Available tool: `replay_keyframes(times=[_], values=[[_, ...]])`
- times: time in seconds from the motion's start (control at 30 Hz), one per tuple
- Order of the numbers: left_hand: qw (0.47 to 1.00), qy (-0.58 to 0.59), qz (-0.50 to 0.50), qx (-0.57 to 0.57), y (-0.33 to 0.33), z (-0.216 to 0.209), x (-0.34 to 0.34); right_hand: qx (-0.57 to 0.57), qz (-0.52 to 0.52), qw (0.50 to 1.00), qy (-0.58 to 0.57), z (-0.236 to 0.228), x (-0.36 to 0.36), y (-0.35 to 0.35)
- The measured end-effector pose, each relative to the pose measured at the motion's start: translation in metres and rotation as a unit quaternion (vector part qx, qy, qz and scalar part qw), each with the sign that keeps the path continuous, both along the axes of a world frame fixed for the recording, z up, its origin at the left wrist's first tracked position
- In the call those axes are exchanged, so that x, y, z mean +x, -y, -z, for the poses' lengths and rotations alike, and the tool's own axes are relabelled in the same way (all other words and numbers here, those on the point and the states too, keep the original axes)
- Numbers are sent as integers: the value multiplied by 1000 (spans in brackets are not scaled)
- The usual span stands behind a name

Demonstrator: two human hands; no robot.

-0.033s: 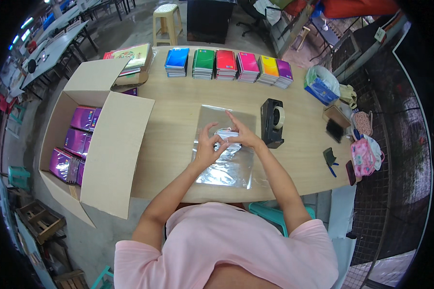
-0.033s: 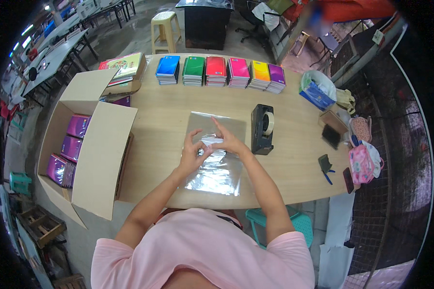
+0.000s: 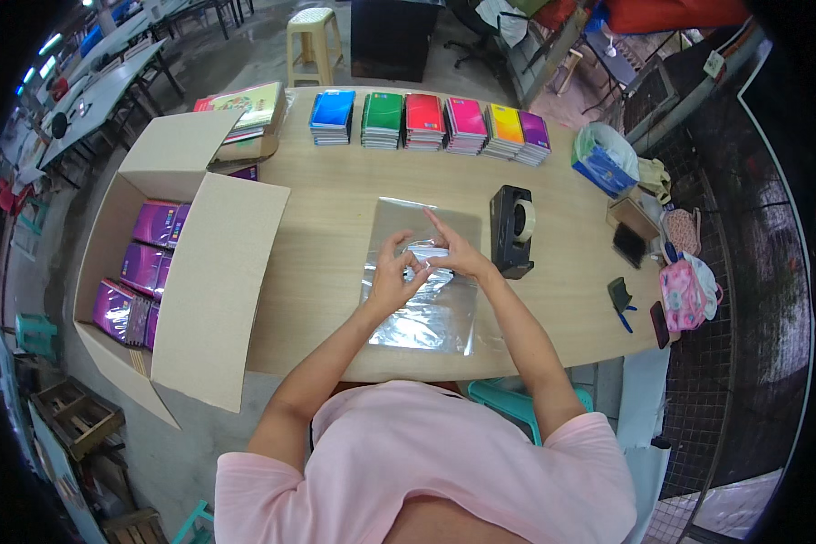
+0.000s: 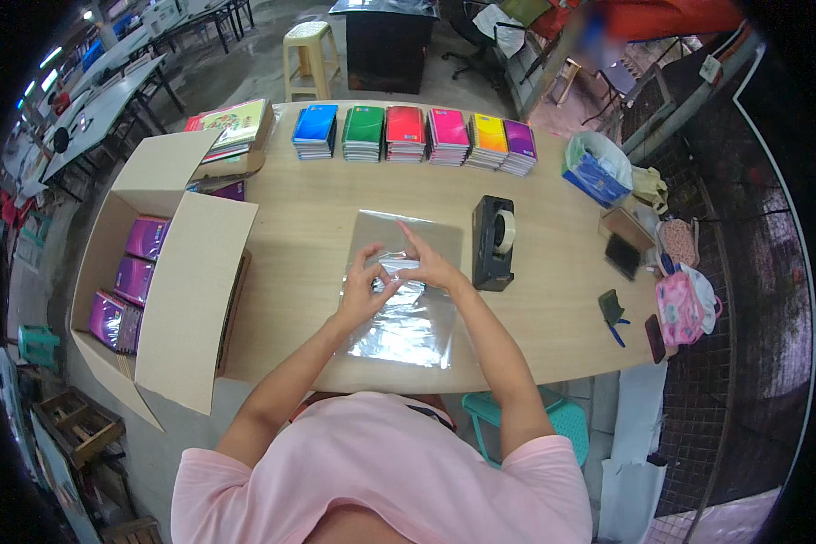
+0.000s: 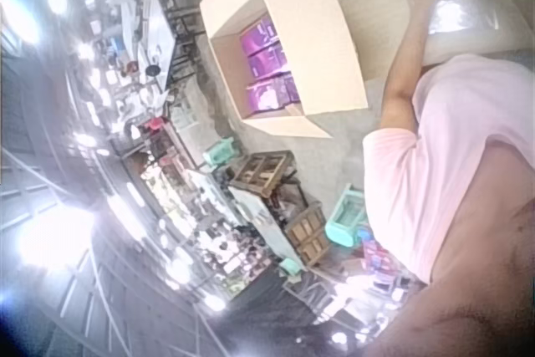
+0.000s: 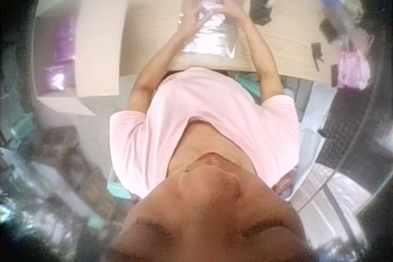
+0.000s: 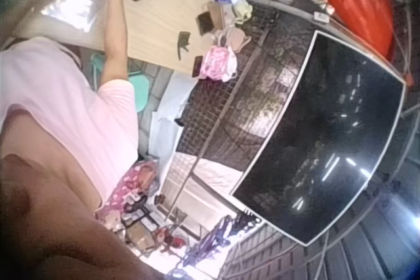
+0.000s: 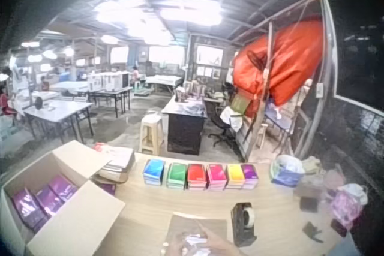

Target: The person packs spiral notebooks into plastic sleeves, seals them with tape, and places the sets into a cardboard box.

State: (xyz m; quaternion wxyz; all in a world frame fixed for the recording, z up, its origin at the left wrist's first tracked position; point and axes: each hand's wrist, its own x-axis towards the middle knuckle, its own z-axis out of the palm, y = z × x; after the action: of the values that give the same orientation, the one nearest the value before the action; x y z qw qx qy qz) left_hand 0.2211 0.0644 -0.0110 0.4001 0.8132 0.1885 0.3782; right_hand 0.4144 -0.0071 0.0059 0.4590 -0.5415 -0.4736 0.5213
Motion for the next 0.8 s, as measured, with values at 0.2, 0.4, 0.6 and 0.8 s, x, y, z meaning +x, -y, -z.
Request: replay_keyframes(times=[0.2, 0.4, 0.6, 0.8], values=[[961, -24, -16, -276, 4, -9, 19, 45, 212, 970, -114, 13, 9, 7], [923, 50, 13, -381, -2, 15, 20, 108, 141, 968, 177, -12, -17, 17], [956, 14, -35, -292, 11, 17, 24, 260, 164, 875, 373, -17, -46, 61], [942, 44, -49, -328, 21, 10, 23, -20, 592, 724, 353, 12, 83, 120]])
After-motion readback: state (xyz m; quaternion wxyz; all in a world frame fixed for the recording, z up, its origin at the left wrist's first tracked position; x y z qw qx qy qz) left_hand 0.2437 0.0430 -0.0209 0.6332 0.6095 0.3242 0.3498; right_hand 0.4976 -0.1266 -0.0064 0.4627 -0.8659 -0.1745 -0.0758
